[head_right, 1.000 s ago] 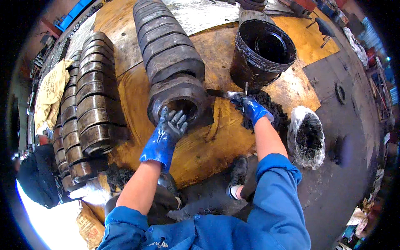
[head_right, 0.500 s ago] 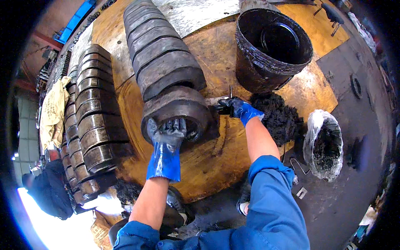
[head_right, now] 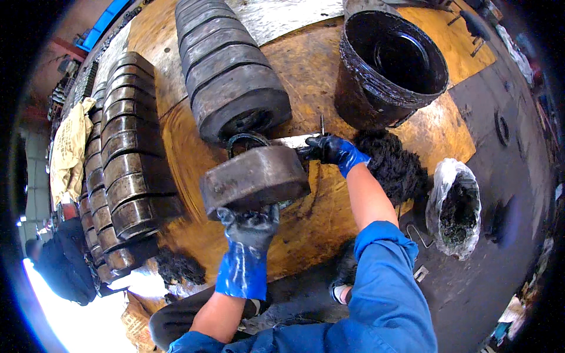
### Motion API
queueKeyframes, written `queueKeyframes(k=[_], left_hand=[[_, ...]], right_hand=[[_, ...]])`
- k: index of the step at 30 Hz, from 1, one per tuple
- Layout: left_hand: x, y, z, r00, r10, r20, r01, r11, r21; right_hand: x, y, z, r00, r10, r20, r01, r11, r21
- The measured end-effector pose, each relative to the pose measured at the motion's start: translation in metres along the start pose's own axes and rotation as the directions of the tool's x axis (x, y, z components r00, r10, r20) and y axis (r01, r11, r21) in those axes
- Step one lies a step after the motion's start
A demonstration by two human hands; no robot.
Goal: The person scoops a dark paste from a bucket and applies it to a circular metal ring using a flat metal tool. They repeatedly spread the paste around the ring's circumference, occasionally dipping the tool back into the bucket to gather more material.
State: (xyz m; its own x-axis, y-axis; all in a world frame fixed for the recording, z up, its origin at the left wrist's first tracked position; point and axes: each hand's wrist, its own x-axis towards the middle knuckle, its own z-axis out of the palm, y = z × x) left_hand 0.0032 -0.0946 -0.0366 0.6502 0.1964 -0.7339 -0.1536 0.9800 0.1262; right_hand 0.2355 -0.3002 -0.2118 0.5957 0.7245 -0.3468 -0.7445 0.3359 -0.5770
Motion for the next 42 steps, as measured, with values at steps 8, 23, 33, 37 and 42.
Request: queueKeyframes(k=[8, 23, 33, 37, 42], left_hand=[[-0.015, -0.002, -0.037, 0.989, -0.146, -0.026, 0.144, 0.988, -0.060], [-0.035, 0.019, -0.091, 0.937, -0.325, -0.124, 0.322, 0.674, 0.665], [-0.061, 0.081, 0.051, 0.769, 0.072, 0.635, -0.637, -0.002, 0.771], [-0.069, 0.081, 0.145, 0.808, 0.088, 0.583, -0.469, -0.504, 0.726], [0.035, 0.067, 0.158, 0.901, -0.042, 0.432, -0.234, -0.886, 0.401]], right_hand=[[0.003, -0.008, 0.039, 0.999, 0.018, 0.036, -0.012, 0.988, -0.155], [-0.020, -0.020, 0.098, 0.994, -0.066, 0.084, 0.088, 0.952, -0.293], [-0.049, -0.011, 0.096, 0.988, -0.110, -0.112, 0.111, 0.994, 0.001], [-0.055, -0.007, 0.080, 0.991, -0.118, -0.055, 0.122, 0.991, 0.064], [-0.052, 0.011, 0.069, 0.979, -0.148, -0.143, 0.156, 0.987, 0.048]])
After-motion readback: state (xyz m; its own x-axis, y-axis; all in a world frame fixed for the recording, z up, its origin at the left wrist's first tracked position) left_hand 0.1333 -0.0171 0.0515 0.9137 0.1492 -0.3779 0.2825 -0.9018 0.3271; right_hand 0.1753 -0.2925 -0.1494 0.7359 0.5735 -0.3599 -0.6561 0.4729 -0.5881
